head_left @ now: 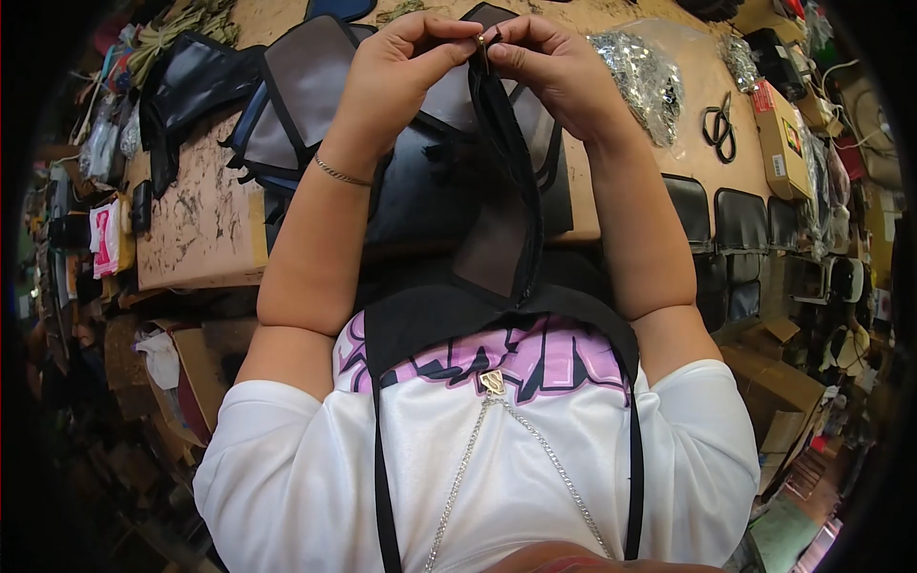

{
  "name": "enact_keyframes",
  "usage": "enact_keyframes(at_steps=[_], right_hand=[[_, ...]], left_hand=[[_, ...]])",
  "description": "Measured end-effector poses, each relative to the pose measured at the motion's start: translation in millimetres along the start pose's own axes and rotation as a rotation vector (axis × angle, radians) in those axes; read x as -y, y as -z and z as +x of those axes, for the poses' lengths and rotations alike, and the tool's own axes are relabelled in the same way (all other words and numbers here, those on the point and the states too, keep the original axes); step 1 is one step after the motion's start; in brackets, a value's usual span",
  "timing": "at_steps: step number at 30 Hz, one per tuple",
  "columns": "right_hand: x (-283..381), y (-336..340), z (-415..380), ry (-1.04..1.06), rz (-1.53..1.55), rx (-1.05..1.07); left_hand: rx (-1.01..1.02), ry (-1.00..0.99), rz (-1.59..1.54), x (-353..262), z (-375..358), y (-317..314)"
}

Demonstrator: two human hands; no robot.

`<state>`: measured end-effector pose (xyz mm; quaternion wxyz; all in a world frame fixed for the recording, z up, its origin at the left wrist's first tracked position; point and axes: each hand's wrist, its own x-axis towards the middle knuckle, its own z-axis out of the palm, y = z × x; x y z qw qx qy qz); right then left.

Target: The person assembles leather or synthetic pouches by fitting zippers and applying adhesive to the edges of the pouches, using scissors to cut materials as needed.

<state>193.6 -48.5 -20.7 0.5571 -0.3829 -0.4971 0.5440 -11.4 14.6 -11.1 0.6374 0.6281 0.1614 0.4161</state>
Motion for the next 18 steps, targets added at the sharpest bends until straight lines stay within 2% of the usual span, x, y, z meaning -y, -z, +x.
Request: enact_keyframes(at_steps=[3,6,9,12,18], right_hand=[[-4.0,-2.6,0.4,0.044,0.061,0.046],[-1.1,-5.2,1.0,0.205,0.040,0.134],[-2.0,-12.8,6.6,0.243,0.078,0.129],[-8.9,-7.1,5.7,0.250,0.170,0.114],[3.7,-19.6,1.8,0.084,0.132,0.048]], left_hand=[[0.005,0.002,-0.012,-0.6,-0.5,4.5],[0.009,0.010,-0.020,-0.7,-1.0,7.3],[0.019,0.020,-0.048,-2.5,-1.5,7.4],[0.010,0.051,-0.127,-1.8,-1.0,10.4],[0.000,0.136,-0.332,2.4,-1.1,14.4]])
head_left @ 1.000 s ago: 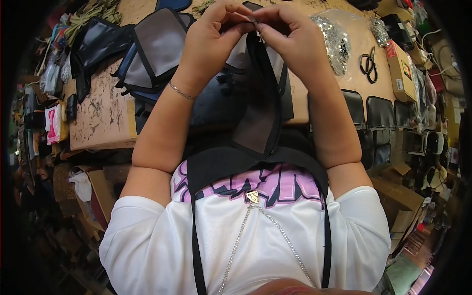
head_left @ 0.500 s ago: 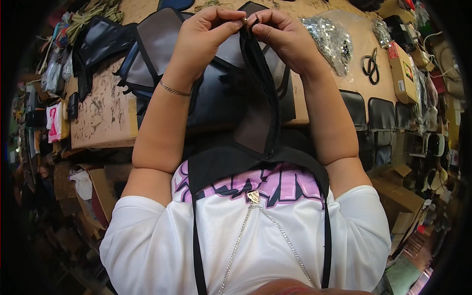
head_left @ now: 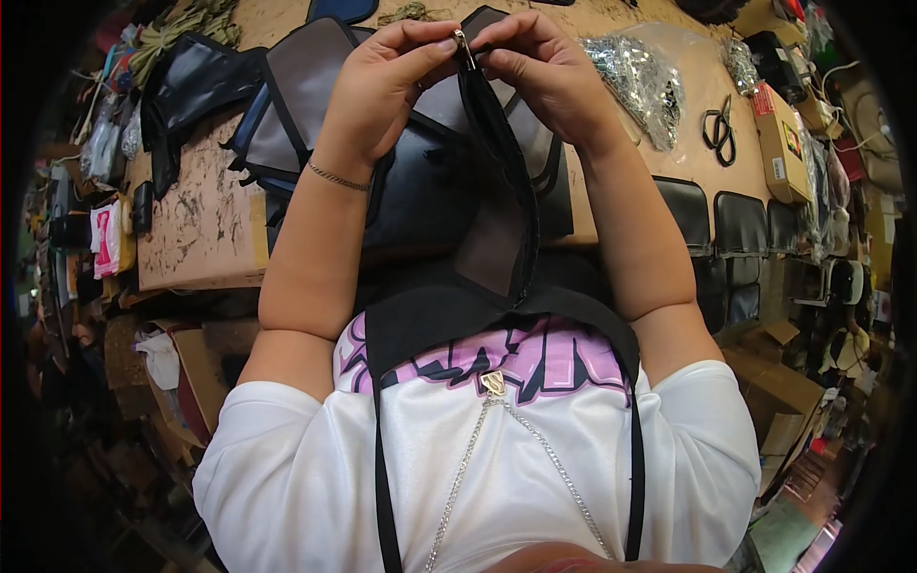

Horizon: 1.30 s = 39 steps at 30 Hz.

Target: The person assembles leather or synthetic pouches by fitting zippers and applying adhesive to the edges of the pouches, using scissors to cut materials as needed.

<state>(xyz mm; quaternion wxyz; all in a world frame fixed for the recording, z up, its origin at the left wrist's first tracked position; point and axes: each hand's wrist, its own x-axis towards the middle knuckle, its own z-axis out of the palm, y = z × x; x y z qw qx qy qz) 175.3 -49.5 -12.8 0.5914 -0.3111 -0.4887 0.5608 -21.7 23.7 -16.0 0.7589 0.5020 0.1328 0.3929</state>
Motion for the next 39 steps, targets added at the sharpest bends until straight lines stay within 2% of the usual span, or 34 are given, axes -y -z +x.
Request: enact_keyframes(at_steps=[3,9,12,15,18,21,24,27,29,30,33,35,38,39], right_hand=[[-2.7,0.6,1.1,0.086,-0.250,0.023],[-7.9,2.6,2.4,0.099,-0.023,0.069],[-0.6,1.1,-0.6,0.112,-0.178,0.071],[17.6,-0.8,-2.5,0.122,-0.467,0.071],[23.3,-9.3,-0.7,0.305,-0.422,0.127],[14.1,-11.9,-2.9,0.203,-0.225,0.084],[11.0,-8.9,-1.2,0.339,-0.254,0.169],[21.5,-16.7,-6.2,0.388,-0.383,0.113],[22.6,-22.3,-4.7,0.178,-0.316,0.033],[24.0,-24.7,-4.3,0.073,-0.281,-0.007],[40.5,-28.6,-5.6,-0.028,-0.339,-0.024],[39.0,-28.7,-2.3,0.008,-0.452,-0.039],[44.5,-31.7,-2.2,0.066,-0.708,-0.061],[48.6,-34.0,-2.9,0.086,-0.807,-0.069]], left_hand=[[0.008,0.011,-0.025,0.4,-0.4,-0.2],[-0.003,-0.014,0.034,-2.3,-1.4,-1.1],[0.015,-0.060,0.079,-6.8,-3.3,0.2],[-0.003,-0.102,0.178,-14.0,-8.1,-4.6],[-0.032,-0.121,0.242,-21.8,-12.6,-12.0],[-0.042,-0.108,0.256,-25.9,-14.5,-11.2],[0.023,-0.118,0.197,-26.5,-14.9,-14.7],[0.036,-0.107,0.161,-23.5,-13.9,-13.1],[-0.010,-0.121,0.197,-22.4,-14.5,-16.1],[-0.036,-0.170,0.291,-20.4,-14.7,-18.3],[-0.097,-0.297,0.596,-15.8,-16.8,-26.4],[-0.116,-0.351,0.826,-18.5,-20.4,-31.9],[-0.117,-0.483,1.033,-18.4,-18.9,-33.7],[-0.117,-0.473,1.068,-19.3,-19.3,-35.4]])
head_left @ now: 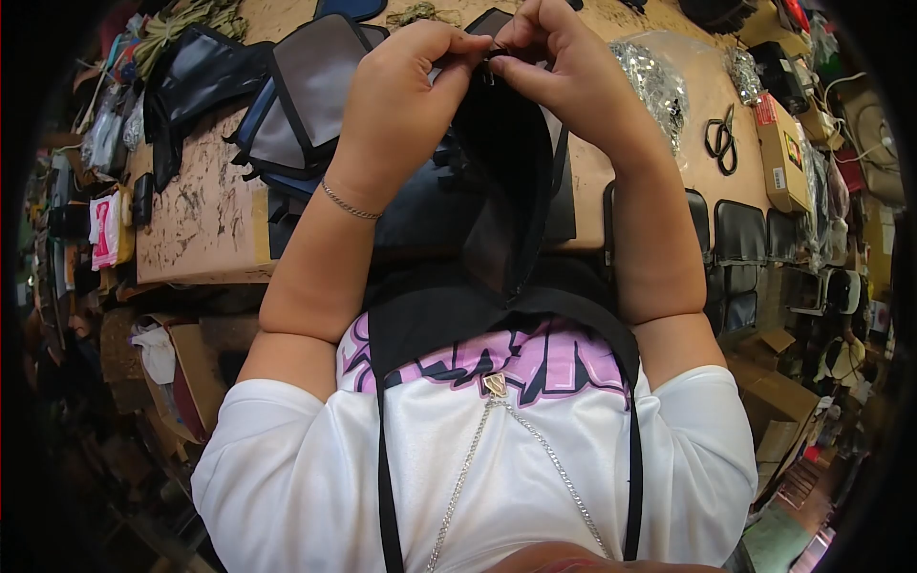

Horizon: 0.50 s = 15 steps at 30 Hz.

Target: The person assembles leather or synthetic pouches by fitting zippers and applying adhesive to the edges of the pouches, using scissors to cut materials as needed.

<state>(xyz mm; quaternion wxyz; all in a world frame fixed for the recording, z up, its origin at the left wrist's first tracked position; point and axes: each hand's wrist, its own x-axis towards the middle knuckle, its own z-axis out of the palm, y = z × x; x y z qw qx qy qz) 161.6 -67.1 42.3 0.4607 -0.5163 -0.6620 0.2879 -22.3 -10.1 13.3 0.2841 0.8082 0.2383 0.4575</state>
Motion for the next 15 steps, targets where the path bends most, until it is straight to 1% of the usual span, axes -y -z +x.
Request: enact_keyframes(at_steps=[3,5,6,9,12,14,15], right_hand=[[12.6,2.8,-0.5,-0.003,-0.181,0.020],[24.4,1.3,-3.8,-0.043,-0.198,-0.003],[27.2,0.5,-4.7,-0.064,-0.206,-0.014],[-0.1,-9.3,-8.2,0.184,-0.301,-0.182],[-3.4,-23.3,-16.3,0.032,-0.058,-0.290],[-11.6,-26.9,-18.0,0.026,0.021,-0.306],[-13.9,-27.4,-19.2,0.021,0.061,-0.315]], left_hand=[[0.024,-0.019,0.093,-8.2,0.4,1.2],[0.024,-0.070,0.147,-11.3,1.1,1.1],[0.015,-0.060,0.125,-10.1,1.7,0.5],[-0.015,-0.020,0.058,-4.3,3.8,-2.2],[-0.033,0.019,-0.024,-0.7,3.6,-8.1],[-0.038,0.020,-0.094,4.1,2.9,-12.9],[-0.064,0.057,-0.178,2.7,2.8,-16.4]])
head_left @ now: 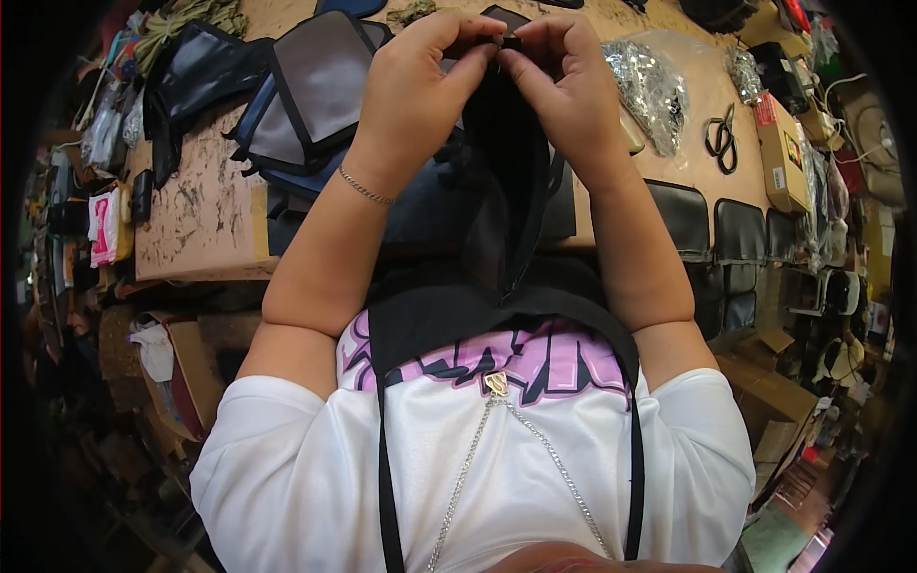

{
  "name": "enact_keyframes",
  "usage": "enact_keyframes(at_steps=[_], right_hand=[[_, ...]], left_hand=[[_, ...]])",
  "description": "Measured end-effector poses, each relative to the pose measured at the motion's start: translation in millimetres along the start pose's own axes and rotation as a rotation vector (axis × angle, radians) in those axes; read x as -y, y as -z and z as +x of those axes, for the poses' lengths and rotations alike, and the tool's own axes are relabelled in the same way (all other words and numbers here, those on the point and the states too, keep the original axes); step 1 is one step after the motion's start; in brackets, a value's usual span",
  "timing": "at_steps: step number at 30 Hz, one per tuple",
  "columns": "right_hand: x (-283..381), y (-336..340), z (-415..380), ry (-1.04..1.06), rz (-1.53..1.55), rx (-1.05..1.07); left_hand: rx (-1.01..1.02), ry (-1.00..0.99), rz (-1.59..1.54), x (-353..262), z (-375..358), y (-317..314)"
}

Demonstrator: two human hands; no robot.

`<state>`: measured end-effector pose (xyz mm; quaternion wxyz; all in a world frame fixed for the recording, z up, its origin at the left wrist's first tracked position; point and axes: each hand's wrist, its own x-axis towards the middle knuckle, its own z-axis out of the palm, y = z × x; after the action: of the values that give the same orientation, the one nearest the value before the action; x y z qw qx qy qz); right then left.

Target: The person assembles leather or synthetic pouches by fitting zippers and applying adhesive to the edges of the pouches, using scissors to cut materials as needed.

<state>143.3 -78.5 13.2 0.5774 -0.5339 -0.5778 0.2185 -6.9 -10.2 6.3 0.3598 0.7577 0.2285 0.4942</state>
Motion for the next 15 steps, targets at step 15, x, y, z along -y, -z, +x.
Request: enact_keyframes(at_steps=[15], right_hand=[[10.7,6.0,3.5,-0.078,0.047,0.052]], left_hand=[[0.003,-0.004,0.031,-5.7,4.3,-2.2]])
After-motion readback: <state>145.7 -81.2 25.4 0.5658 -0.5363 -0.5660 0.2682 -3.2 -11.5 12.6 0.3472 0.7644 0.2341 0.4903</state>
